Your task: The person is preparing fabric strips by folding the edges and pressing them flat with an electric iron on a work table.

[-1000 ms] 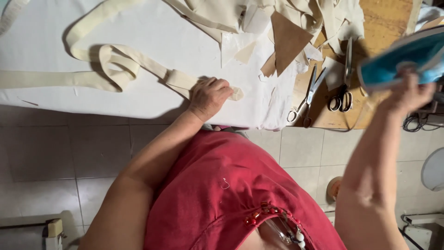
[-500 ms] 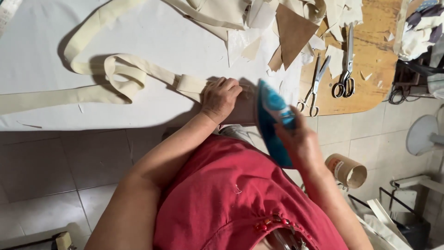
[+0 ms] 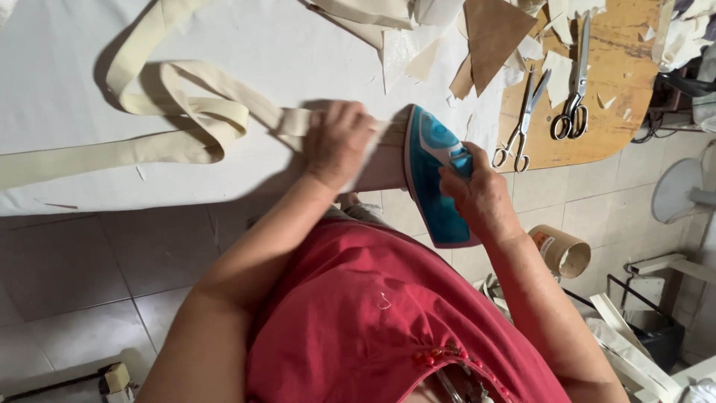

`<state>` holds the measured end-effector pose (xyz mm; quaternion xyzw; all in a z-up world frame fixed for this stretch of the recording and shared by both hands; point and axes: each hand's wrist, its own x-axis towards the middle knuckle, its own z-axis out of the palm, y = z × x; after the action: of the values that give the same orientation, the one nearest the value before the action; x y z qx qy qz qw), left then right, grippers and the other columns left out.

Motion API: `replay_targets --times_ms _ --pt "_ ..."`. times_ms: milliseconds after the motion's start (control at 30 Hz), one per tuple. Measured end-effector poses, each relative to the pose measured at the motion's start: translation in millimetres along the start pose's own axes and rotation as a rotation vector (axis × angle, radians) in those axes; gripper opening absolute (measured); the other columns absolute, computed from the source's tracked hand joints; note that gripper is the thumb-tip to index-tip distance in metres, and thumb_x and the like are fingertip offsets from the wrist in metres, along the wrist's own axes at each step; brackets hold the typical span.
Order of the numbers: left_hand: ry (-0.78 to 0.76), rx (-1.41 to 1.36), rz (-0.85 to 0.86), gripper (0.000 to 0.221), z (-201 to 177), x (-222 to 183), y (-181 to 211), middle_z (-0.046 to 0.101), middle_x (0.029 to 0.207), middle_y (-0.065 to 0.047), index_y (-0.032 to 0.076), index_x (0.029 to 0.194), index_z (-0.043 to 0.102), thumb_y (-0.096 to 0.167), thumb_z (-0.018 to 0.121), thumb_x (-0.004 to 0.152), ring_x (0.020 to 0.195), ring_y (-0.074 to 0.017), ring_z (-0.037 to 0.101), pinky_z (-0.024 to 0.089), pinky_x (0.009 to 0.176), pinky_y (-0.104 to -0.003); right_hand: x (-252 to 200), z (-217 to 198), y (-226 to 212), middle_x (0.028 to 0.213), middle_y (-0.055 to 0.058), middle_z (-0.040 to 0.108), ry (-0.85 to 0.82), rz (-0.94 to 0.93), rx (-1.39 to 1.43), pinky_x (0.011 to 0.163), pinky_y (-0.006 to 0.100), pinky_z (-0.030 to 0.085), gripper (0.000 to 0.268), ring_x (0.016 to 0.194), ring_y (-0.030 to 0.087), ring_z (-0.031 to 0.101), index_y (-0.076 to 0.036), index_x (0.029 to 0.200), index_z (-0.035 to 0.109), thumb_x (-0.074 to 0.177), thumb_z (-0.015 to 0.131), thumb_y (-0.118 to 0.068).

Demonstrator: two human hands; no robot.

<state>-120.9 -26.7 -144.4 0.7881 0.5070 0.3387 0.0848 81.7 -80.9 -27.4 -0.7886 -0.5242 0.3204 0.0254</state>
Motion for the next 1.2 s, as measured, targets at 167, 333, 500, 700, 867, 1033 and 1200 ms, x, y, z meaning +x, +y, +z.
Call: replay_targets --times_ms 167,333,500,700,867,1033,1200 --pt "-0.233 0.169 -0.171 0.037 -28 -3 -34 0.049 0.083 -0.001 0.016 0.090 0.051 0.036 0.074 0.067 0.080 -0.0235 0.050 0.037 0.065 -0.039 4 -12 0 0.085 0.022 0.063 -0.108 -0.036 -0.110 0.072 0.051 0.049 0.053 0.079 0.044 0.061 -0.022 0.128 0.042 0.081 0.061 -0.035" --pt "-0.483 0.103 -0.263 0.027 -38 -2 -49 0.057 0.067 -0.004 0.014 0.078 0.057 0.039 0.066 0.078 0.073 -0.0260 0.057 0.034 0.070 -0.042 17 -23 -4 0.088 0.023 0.064 -0.186 -0.093 -0.279 0.079 0.051 0.049 0.055 0.083 0.044 0.061 -0.024 0.130 0.038 0.081 0.062 -0.035" --pt "-0.521 -0.017 -0.362 0.024 -42 1 -58 0.064 0.067 -0.007 0.013 0.083 0.065 0.037 0.065 0.079 0.074 -0.0287 0.063 0.035 0.074 -0.044 32 -24 -12 0.093 0.024 0.063 -0.227 -0.111 -0.375 0.082 0.052 0.046 0.054 0.087 0.046 0.059 -0.028 0.129 0.036 0.082 0.060 -0.038" --pt "-0.649 0.032 -0.494 0.029 -56 7 -62 0.067 0.071 -0.006 0.017 0.084 0.067 0.045 0.062 0.079 0.078 -0.0263 0.065 0.033 0.083 -0.042 38 -32 1 0.087 0.021 0.065 -0.267 -0.236 -0.490 0.081 0.051 0.048 0.061 0.081 0.044 0.062 -0.030 0.132 0.035 0.077 0.062 -0.037" --pt "-0.706 0.017 -0.588 0.027 -57 14 -60 0.067 0.073 -0.007 0.020 0.082 0.068 0.046 0.062 0.076 0.082 -0.0278 0.064 0.032 0.085 -0.041 43 -27 -29 0.086 0.015 0.066 -0.248 -0.324 -0.559 0.078 0.047 0.051 0.060 0.079 0.040 0.064 -0.032 0.129 0.039 0.076 0.063 -0.045" --pt "-0.678 0.076 -0.539 0.027 -66 10 -67 0.065 0.064 -0.007 0.020 0.074 0.068 0.047 0.064 0.074 0.074 -0.0317 0.060 0.029 0.084 -0.044 57 -12 -29 0.076 0.011 0.066 -0.169 -0.630 -0.618 0.071 0.042 0.054 0.059 0.067 0.033 0.065 -0.028 0.128 0.042 0.076 0.062 -0.048" --pt "-0.677 0.052 -0.391 0.029 -85 2 -83 0.066 0.070 -0.006 0.016 0.083 0.068 0.044 0.065 0.076 0.081 -0.0245 0.060 0.029 0.082 -0.039 59 -7 -41 0.074 0.010 0.066 -0.127 -0.847 -0.617 0.067 0.041 0.055 0.056 0.062 0.031 0.065 -0.023 0.125 0.047 0.077 0.062 -0.046"
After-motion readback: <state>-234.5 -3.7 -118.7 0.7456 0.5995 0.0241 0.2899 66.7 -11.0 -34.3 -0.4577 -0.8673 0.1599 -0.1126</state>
